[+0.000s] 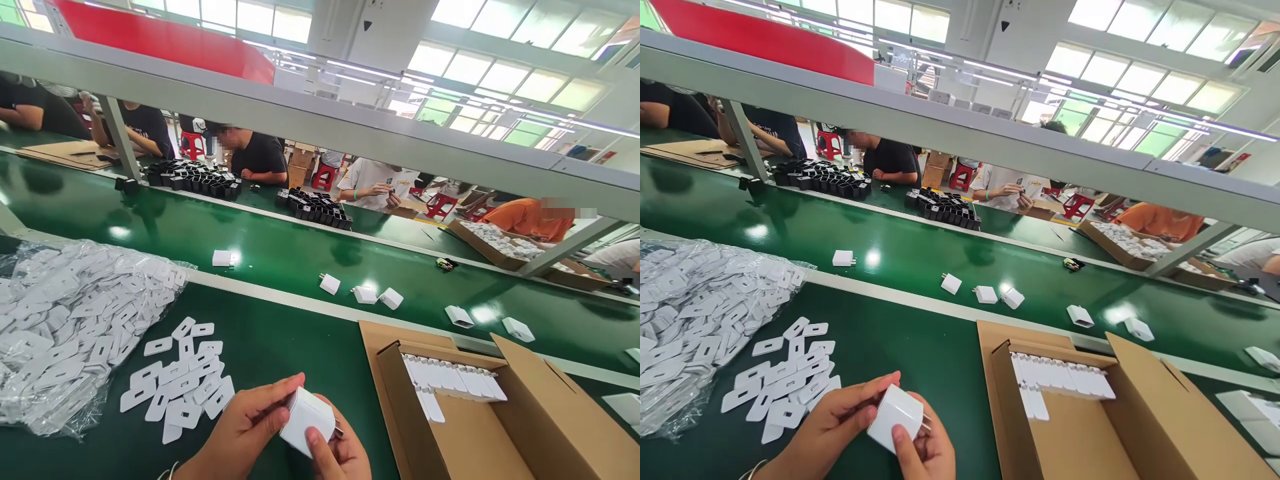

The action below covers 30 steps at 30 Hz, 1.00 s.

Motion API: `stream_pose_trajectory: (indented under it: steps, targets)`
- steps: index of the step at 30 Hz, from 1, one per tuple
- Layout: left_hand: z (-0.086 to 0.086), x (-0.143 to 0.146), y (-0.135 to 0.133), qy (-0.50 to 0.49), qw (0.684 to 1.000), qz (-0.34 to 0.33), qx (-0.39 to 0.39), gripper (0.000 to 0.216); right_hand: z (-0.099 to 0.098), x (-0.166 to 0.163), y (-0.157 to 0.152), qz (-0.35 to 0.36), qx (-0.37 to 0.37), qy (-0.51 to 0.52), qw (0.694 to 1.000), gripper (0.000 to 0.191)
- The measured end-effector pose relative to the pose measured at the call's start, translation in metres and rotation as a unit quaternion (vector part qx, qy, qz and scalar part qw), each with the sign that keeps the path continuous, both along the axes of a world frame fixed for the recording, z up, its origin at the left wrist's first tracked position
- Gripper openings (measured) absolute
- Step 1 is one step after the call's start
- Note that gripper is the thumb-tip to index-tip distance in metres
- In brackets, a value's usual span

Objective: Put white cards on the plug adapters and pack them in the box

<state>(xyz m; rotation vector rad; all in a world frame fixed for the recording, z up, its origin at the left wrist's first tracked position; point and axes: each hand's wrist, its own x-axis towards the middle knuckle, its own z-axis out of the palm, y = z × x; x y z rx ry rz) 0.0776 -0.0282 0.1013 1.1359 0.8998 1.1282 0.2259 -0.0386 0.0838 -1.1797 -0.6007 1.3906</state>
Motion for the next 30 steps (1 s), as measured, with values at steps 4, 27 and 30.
stream_pose_trajectory:
  steps: [4,27,30]
  targets:
    - [-0.003,0.001,-0.005,-0.023,0.999,0.019,-0.043,0.033,0.006,-0.004,-0.002,0.004,-0.001,0.006,1.000,0.049]
    - [-0.015,0.024,-0.021,0.032,0.996,0.079,0.014,0.041,0.010,-0.010,-0.011,-0.030,-0.021,-0.017,0.999,0.051]
    - [-0.013,0.032,-0.031,0.018,0.992,0.121,0.031,0.048,0.007,-0.015,-0.015,-0.047,-0.019,-0.011,0.999,0.051]
